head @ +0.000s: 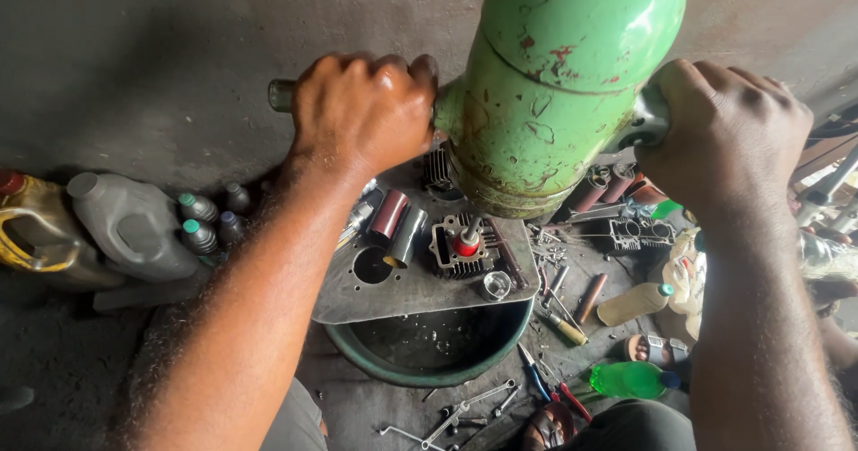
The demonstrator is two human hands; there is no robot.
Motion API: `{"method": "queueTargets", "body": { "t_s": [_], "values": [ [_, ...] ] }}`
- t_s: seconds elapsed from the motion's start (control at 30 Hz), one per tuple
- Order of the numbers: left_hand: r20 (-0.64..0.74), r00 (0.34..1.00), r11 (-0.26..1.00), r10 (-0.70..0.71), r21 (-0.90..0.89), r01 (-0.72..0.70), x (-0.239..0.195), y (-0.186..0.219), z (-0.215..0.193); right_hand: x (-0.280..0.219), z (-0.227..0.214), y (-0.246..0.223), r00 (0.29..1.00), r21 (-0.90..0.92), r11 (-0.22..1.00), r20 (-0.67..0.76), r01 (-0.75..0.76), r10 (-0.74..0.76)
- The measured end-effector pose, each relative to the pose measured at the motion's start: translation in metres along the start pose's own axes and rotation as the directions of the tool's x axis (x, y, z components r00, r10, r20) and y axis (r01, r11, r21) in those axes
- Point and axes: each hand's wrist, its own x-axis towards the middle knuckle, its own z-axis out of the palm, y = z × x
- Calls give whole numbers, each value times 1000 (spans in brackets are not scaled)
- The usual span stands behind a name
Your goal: Using a vertical boring machine to re-bore a motorcycle engine cylinder.
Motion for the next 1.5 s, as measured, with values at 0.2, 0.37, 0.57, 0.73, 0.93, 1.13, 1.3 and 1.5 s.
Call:
{"method": "queueTargets", "body": {
  "t_s": [0.2,0.37,0.57,0.73,0.93,1.13,1.3,1.5],
  "values": [
    [31,999,1000,-30,-4,30,-8,7,6,-14,20,2,999,40,999,31,-12,11],
    [93,992,995,-80,-60,86,-16,17,5,-15,18,-4,999,71,997,33,-2,0],
    [358,919,974,-168,-85,211,-18,44,-17,-11,46,8,991,160,987,125,20,-40],
    [401,896,969,-190,-70,237,-16,53,-22,2,57,24,976,148,988,200,53,-82],
    [450,869,957,-206,-91,275,0,33,-36,19,19,24,971,135,990,227,44,-74],
    [390,906,976,-162,-73,206,13,21,-54,29,-6,25,980,69,996,183,61,-73],
    [368,920,985,-133,-56,165,24,13,-69,33,-17,29,976,36,999,215,12,-20],
    [316,944,993,-98,-33,114,35,4,-75,36,-32,32,985,18,1000,173,-7,4]
  ]
}}
